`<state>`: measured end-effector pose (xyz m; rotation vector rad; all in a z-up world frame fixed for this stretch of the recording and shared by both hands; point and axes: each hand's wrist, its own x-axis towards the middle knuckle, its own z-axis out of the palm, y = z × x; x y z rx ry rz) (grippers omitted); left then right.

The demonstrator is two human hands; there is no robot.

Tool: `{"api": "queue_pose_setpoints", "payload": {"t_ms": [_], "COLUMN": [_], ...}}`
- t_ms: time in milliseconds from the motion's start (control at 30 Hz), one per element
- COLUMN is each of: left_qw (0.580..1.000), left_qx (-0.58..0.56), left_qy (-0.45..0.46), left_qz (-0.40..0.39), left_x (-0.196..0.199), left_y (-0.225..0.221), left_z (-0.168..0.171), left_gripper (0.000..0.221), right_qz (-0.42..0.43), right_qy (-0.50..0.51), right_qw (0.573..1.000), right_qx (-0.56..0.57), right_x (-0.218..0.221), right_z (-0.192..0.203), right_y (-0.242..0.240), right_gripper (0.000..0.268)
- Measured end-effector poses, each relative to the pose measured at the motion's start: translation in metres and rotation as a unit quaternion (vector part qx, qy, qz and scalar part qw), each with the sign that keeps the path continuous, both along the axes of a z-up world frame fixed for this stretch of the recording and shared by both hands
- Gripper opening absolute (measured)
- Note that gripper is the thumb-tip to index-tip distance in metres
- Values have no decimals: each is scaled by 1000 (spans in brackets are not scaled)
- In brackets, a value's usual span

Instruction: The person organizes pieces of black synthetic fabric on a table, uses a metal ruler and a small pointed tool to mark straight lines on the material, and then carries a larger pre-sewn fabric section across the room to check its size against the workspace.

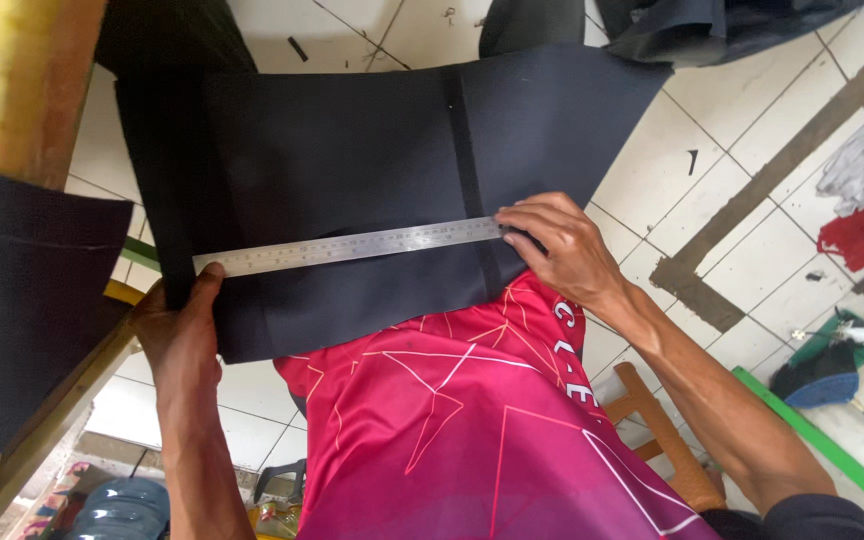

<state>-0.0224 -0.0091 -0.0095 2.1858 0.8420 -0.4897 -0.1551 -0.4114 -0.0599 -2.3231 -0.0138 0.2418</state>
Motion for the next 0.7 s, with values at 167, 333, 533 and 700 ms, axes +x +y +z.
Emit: {"api": "queue_pose_setpoints", "payload": {"t_ms": [167,333,533,700], "left_qw": [1000,1000,1000,1000], "left_qx": [6,4,-4,-4], "left_qy": [18,5,12,8], "left_qz": [19,16,22,12], "left_x": [-1,-2,-1,2], "left_y": [-5,-7,-7,-6], "left_z": [8,13,8,8], "left_gripper": [26,28,27,25], "right_qz": [36,76,108,124], "right_qy": [5,16,21,20], "right_qw": [999,993,989,985], "right_qx": [-36,-89,-99,-114], "right_x": [0,3,5,7], "right_z": [-2,7,4,6], "right_y": [-3,-3,-4,-5], "right_gripper": [15,14,14,14]}}
